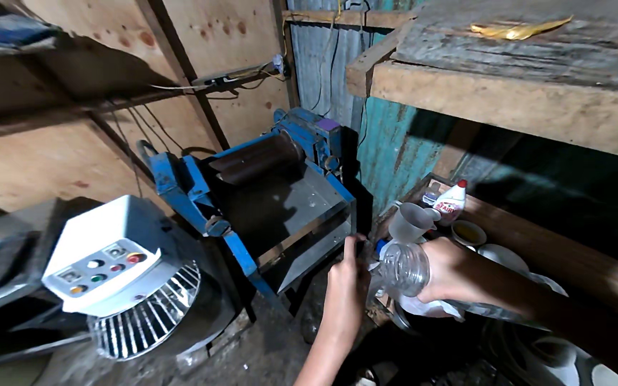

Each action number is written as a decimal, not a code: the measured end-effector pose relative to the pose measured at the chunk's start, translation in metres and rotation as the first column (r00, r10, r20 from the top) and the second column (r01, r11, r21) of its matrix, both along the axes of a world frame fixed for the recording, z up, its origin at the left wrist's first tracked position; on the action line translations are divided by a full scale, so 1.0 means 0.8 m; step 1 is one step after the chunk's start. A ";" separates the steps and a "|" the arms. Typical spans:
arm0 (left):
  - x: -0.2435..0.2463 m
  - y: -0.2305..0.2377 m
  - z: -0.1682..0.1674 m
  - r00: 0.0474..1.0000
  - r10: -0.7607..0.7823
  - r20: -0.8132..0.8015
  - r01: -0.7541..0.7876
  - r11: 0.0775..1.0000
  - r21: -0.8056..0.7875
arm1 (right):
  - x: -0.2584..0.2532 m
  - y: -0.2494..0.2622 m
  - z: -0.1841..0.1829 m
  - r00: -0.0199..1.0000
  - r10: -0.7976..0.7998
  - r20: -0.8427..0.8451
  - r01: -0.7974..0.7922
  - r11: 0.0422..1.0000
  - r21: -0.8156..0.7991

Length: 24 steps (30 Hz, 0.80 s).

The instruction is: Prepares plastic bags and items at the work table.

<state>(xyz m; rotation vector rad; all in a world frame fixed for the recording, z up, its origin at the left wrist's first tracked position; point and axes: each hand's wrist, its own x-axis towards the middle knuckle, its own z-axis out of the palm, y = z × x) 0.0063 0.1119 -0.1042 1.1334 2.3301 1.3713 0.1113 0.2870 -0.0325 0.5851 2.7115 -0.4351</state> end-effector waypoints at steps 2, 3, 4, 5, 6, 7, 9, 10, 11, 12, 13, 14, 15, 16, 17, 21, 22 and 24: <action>0.001 0.001 0.000 1.000 0.002 0.000 -0.002 1.000 0.007 | 0.000 0.000 0.000 1.000 0.002 0.005 -0.002 1.000 0.004; 0.001 0.001 0.000 1.000 0.002 0.001 -0.002 1.000 0.005 | 0.000 0.000 0.001 1.000 0.003 0.004 -0.003 1.000 0.002; 0.001 0.001 0.000 1.000 0.001 0.004 -0.001 1.000 0.000 | 0.001 0.001 0.001 1.000 0.003 0.003 -0.003 1.000 0.000; 0.001 0.001 0.000 1.000 0.001 0.002 -0.001 1.000 0.000 | 0.001 0.001 0.000 1.000 0.002 0.003 -0.002 1.000 0.001; 0.001 0.001 0.000 1.000 0.002 0.000 -0.002 1.000 0.004 | 0.001 0.001 0.000 1.000 -0.001 0.006 0.001 1.000 0.001; 0.001 0.002 -0.001 1.000 0.003 -0.004 -0.003 1.000 0.011 | 0.001 0.001 0.000 1.000 -0.001 0.006 0.001 1.000 0.005; 0.001 0.002 -0.001 1.000 0.005 -0.001 -0.005 1.000 0.016 | 0.002 0.001 0.000 1.000 0.000 0.010 0.000 1.000 0.016; 0.001 0.002 -0.001 1.000 0.005 0.004 -0.005 1.000 0.013 | 0.002 0.001 0.001 1.000 -0.002 0.013 0.002 1.000 0.016; 0.002 0.002 0.000 1.000 0.004 0.010 -0.004 1.000 0.010 | 0.003 0.000 0.002 1.000 -0.005 0.013 0.005 1.000 0.012; 0.002 0.002 0.001 1.000 0.004 0.013 -0.004 1.000 0.007 | 0.004 -0.001 0.003 1.000 -0.009 0.013 0.009 1.000 0.005; 0.003 0.003 0.001 1.000 0.006 0.013 -0.006 1.000 0.005 | 0.004 -0.001 0.003 1.000 -0.013 0.015 0.013 1.000 -0.002; 0.003 0.003 0.000 1.000 0.007 0.009 -0.007 1.000 0.004 | 0.004 0.000 0.002 1.000 -0.013 0.017 0.013 1.000 -0.004; 0.003 0.003 0.000 1.000 0.009 0.003 -0.009 1.000 0.002 | 0.004 0.000 0.001 1.000 -0.014 0.017 0.014 1.000 -0.007; 0.003 0.003 0.000 1.000 0.010 -0.004 -0.010 1.000 0.002 | 0.005 0.001 0.000 1.000 -0.016 0.014 0.016 1.000 -0.005; 0.003 0.004 -0.001 1.000 0.011 -0.010 -0.011 1.000 0.005 | 0.005 0.000 0.000 1.000 -0.022 0.008 0.022 1.000 -0.009; 0.004 0.004 -0.001 1.000 0.002 -0.013 -0.002 1.000 0.027 | 0.007 0.001 -0.003 1.000 -0.016 -0.016 0.016 1.000 -0.018; 0.005 0.004 -0.001 1.000 0.002 -0.017 -0.002 1.000 0.019 | 0.007 0.001 -0.004 1.000 -0.012 -0.020 0.012 1.000 -0.020; 0.006 0.003 0.002 0.999 0.007 -0.035 -0.008 1.000 -0.027 | 0.008 0.001 -0.004 0.999 -0.014 -0.028 0.013 1.000 -0.024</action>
